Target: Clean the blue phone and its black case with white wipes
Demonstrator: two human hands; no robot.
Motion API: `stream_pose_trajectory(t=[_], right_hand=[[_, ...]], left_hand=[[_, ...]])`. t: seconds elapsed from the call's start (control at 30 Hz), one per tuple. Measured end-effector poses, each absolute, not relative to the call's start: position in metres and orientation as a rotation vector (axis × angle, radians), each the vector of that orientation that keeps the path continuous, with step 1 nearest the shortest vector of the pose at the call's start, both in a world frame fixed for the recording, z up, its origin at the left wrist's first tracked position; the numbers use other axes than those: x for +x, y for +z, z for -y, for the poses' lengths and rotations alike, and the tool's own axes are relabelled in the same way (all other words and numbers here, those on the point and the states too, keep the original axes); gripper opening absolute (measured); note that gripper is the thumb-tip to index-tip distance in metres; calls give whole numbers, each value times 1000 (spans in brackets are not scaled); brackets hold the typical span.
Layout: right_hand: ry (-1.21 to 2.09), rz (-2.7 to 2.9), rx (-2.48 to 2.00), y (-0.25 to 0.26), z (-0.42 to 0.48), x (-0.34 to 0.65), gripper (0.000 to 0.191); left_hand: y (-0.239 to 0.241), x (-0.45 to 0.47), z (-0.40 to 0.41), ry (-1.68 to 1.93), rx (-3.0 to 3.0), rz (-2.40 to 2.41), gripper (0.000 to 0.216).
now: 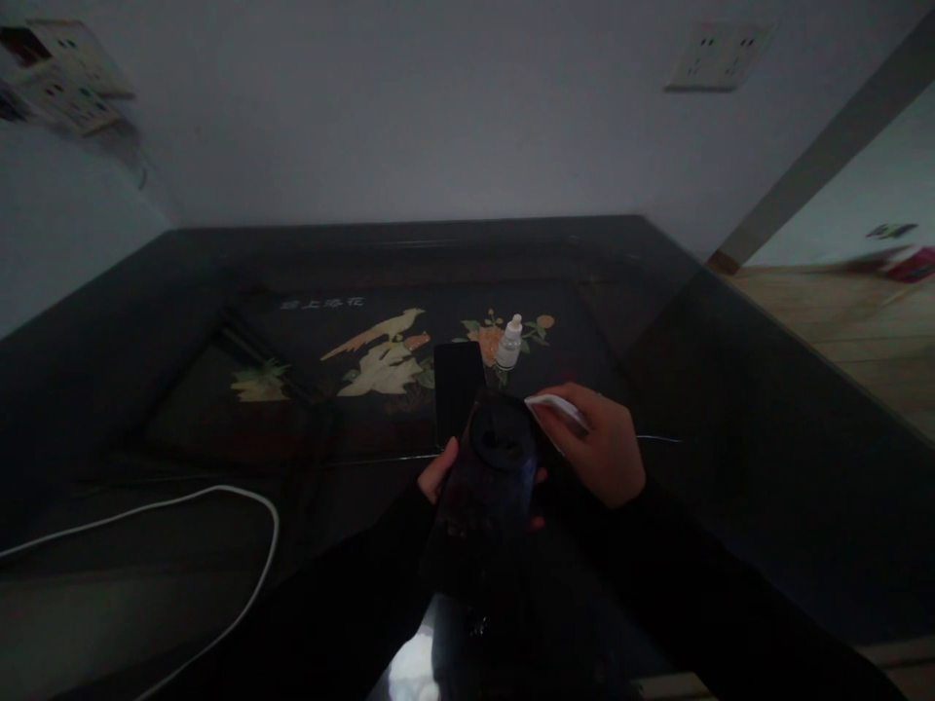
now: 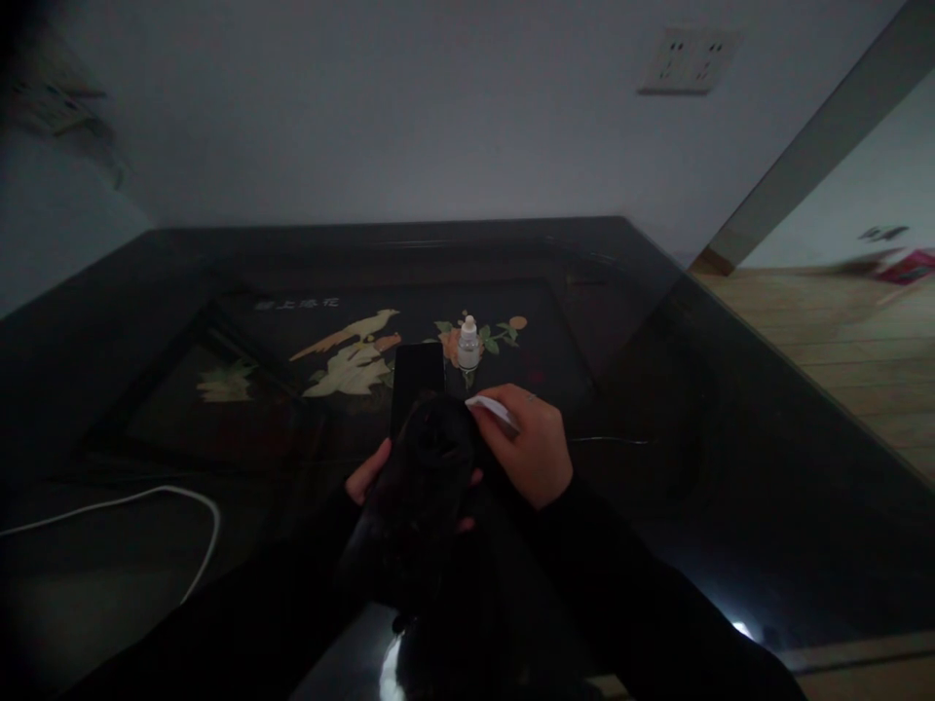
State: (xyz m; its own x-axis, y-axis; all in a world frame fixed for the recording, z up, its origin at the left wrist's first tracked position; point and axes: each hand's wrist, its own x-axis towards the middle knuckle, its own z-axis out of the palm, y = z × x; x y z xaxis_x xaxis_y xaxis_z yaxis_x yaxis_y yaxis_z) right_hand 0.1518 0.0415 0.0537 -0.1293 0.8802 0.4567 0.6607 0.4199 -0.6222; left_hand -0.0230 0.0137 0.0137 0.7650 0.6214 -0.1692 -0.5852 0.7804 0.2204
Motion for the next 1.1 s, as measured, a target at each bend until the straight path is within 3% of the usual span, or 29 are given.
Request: stream_pose_trajectory(t=[0.2, 0.47, 0.67, 0.8, 1.1], right_hand=[[357, 1914, -1258, 56, -46, 150, 9], [403, 1942, -1257, 53, -41, 153, 9], [520, 2106, -1074, 51, -29, 142, 15], [463, 2051, -1178, 50, -32, 144, 13], [383, 1934, -1310, 51, -46, 153, 7]], left_hand=[[13, -21, -9, 418, 168, -194, 57], [18, -24, -19, 738, 74, -234, 57], [15, -29, -23, 797, 39, -293, 60], [15, -28, -20, 793, 25, -303, 54], [7, -17, -11, 417, 98, -186, 60]])
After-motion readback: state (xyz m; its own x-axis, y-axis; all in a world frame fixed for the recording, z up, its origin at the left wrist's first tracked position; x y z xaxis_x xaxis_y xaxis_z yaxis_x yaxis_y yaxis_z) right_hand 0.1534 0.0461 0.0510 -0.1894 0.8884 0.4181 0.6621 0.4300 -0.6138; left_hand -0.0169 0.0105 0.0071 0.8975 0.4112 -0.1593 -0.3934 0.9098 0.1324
